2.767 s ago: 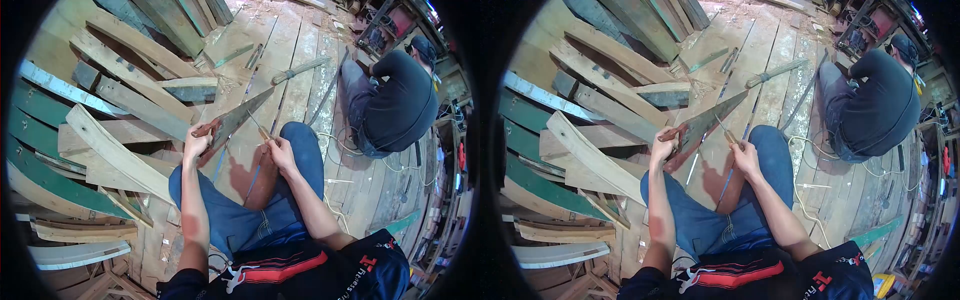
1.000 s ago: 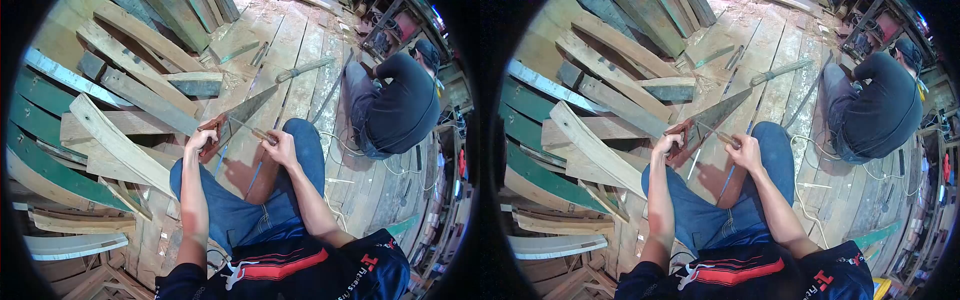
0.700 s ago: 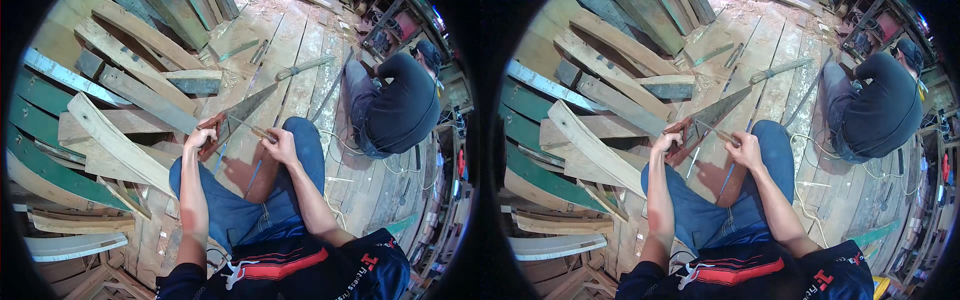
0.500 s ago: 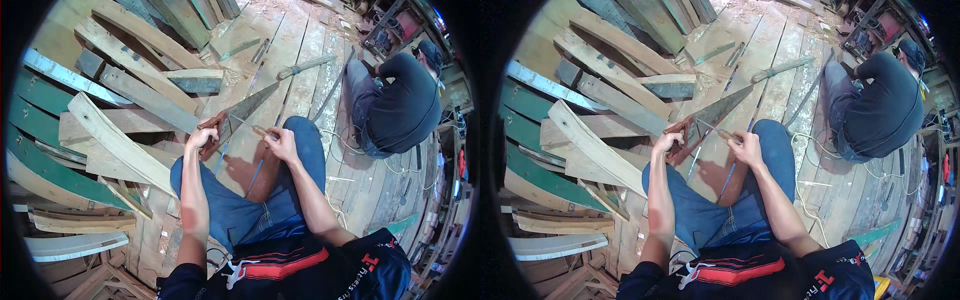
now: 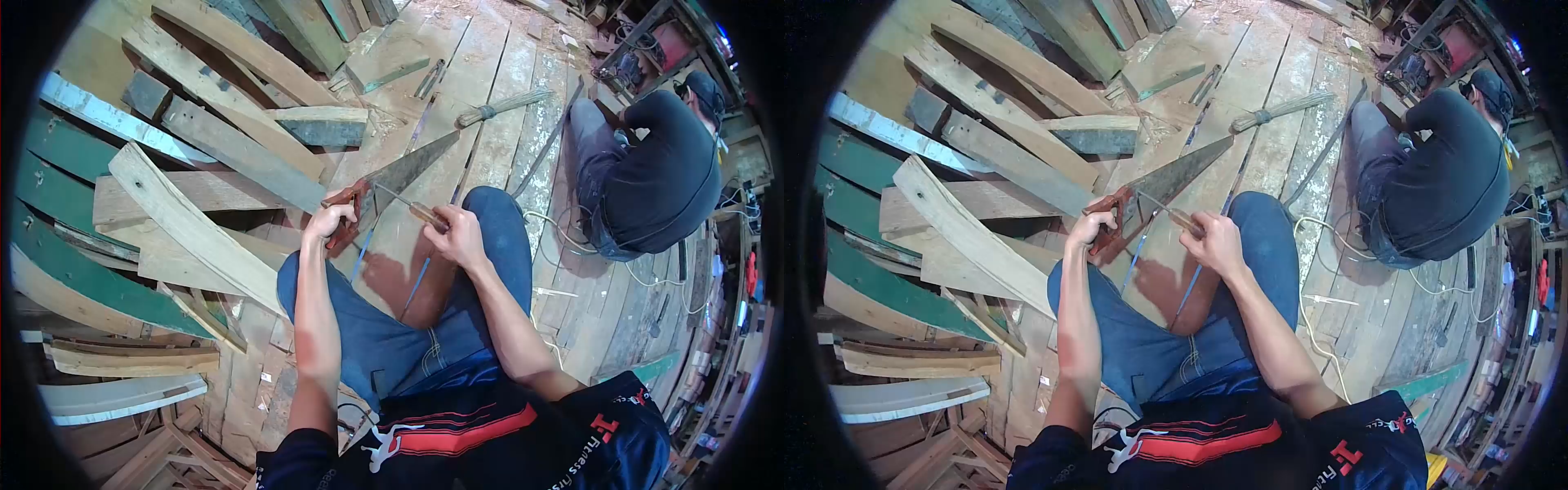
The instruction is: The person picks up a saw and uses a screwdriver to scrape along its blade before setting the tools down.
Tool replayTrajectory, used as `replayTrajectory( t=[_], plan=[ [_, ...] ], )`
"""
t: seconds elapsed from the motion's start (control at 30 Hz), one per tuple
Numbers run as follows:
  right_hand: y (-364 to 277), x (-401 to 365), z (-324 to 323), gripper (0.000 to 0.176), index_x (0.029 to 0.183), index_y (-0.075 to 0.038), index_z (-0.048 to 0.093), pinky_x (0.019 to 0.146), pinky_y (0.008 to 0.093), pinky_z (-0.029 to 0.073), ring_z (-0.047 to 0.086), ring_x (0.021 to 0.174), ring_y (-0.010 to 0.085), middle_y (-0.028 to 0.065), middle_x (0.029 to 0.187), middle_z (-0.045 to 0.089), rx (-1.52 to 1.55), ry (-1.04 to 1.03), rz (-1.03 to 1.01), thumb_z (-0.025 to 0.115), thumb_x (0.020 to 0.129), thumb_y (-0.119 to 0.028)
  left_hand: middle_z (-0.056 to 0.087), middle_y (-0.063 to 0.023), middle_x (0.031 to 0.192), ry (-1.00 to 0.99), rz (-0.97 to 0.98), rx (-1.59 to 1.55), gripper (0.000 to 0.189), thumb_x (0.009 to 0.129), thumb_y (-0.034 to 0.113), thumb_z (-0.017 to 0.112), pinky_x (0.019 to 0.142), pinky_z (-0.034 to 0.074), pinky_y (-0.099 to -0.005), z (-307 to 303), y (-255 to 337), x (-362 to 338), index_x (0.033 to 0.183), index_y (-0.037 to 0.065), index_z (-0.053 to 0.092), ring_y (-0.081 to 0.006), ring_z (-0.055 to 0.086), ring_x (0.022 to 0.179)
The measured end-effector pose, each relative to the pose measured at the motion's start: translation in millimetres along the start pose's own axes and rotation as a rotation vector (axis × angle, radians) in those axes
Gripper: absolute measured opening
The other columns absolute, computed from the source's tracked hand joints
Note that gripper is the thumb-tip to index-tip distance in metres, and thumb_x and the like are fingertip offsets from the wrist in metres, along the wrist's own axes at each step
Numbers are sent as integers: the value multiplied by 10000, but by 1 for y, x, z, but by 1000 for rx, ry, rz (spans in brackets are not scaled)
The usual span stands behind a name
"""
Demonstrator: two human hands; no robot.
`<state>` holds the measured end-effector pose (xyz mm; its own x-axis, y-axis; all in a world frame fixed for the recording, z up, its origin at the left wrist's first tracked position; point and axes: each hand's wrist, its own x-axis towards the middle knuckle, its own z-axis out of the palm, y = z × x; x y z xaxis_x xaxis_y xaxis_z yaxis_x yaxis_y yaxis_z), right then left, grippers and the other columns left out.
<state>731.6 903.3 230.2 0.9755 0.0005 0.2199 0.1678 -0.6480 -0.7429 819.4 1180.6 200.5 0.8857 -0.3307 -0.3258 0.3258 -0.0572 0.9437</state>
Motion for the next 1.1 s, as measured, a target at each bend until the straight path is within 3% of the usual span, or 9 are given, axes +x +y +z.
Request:
replayTrajectory(
  t=[0.17, 0.3, 0.33, 0.6, 0.83, 0.9, 0.93, 1.03, 1.1],
  plan=[
    [3, 18, -9, 281, 822, 34, 658, 619, 425, 498, 637, 677, 373, 213, 708, 616, -104, -96, -28, 651, 706, -223, 540, -24, 665, -6, 18, 50, 218, 619, 24, 585, 537, 430, -283, 2, 5, 0, 837, 35, 587, -140, 532, 585],
    [2, 35, -12, 267, 761, 24, 635, 576, 444, 489, 625, 627, 391, 222, 632, 582, -117, -141, -131, 650, 709, -237, 541, -24, 669, -22, 56, 86, 233, 586, 8, 580, 537, 433, -291, -5, 3, 4, 818, 24, 591, -150, 533, 586],
    [4, 38, -12, 278, 751, 21, 633, 616, 456, 514, 632, 632, 388, 213, 661, 618, -121, -178, -110, 665, 737, -254, 540, -23, 669, -10, 51, 65, 230, 583, 7, 581, 537, 433, -293, -4, 3, 3, 813, 24, 591, -150, 532, 586],
    [20, 38, -6, 320, 813, 53, 662, 556, 414, 487, 627, 588, 374, 240, 621, 570, 43, -199, 123, 651, 729, -256, 528, -18, 690, -9, 50, 106, 201, 594, 33, 586, 556, 428, -289, -3, 6, 4, 795, 31, 581, -143, 513, 615],
    [20, 26, -7, 240, 786, -7, 630, 619, 448, 520, 650, 677, 375, 199, 713, 638, -130, -184, -147, 656, 764, -245, 532, -3, 663, -3, 43, 24, 196, 619, 40, 585, 548, 418, -281, -1, 5, 2, 814, 45, 603, -127, 504, 583],
    [20, 24, -7, 235, 884, -36, 635, 623, 469, 529, 655, 689, 376, 185, 746, 657, -223, -212, -164, 651, 821, -262, 538, 1, 651, 10, 54, 59, 201, 621, 34, 583, 538, 413, -277, 1, 8, 3, 820, 46, 614, -120, 501, 566],
    [18, 23, -7, 240, 897, -37, 633, 621, 474, 528, 656, 688, 377, 188, 738, 654, -239, -219, -167, 646, 833, -267, 547, 1, 644, -22, 77, 22, 224, 620, 22, 579, 527, 408, -274, -1, 3, 7, 838, 35, 628, -118, 503, 551],
    [11, 26, -8, 241, 942, -49, 630, 621, 484, 529, 654, 700, 395, 209, 757, 656, -300, -268, -155, 638, 859, -275, 527, 16, 772, -31, 46, 107, 550, 536, 102, 566, 609, 371, -240, -2, -1, 10, 1066, -8, 664, -122, 449, 679],
    [9, 26, -6, 239, 960, -56, 632, 620, 485, 531, 653, 701, 405, 222, 762, 657, -328, -291, -142, 634, 867, -277, 521, 14, 753, -29, 45, 118, 486, 542, 96, 560, 603, 369, -243, -1, 2, 7, 1007, -12, 656, -128, 440, 663]
  ],
)
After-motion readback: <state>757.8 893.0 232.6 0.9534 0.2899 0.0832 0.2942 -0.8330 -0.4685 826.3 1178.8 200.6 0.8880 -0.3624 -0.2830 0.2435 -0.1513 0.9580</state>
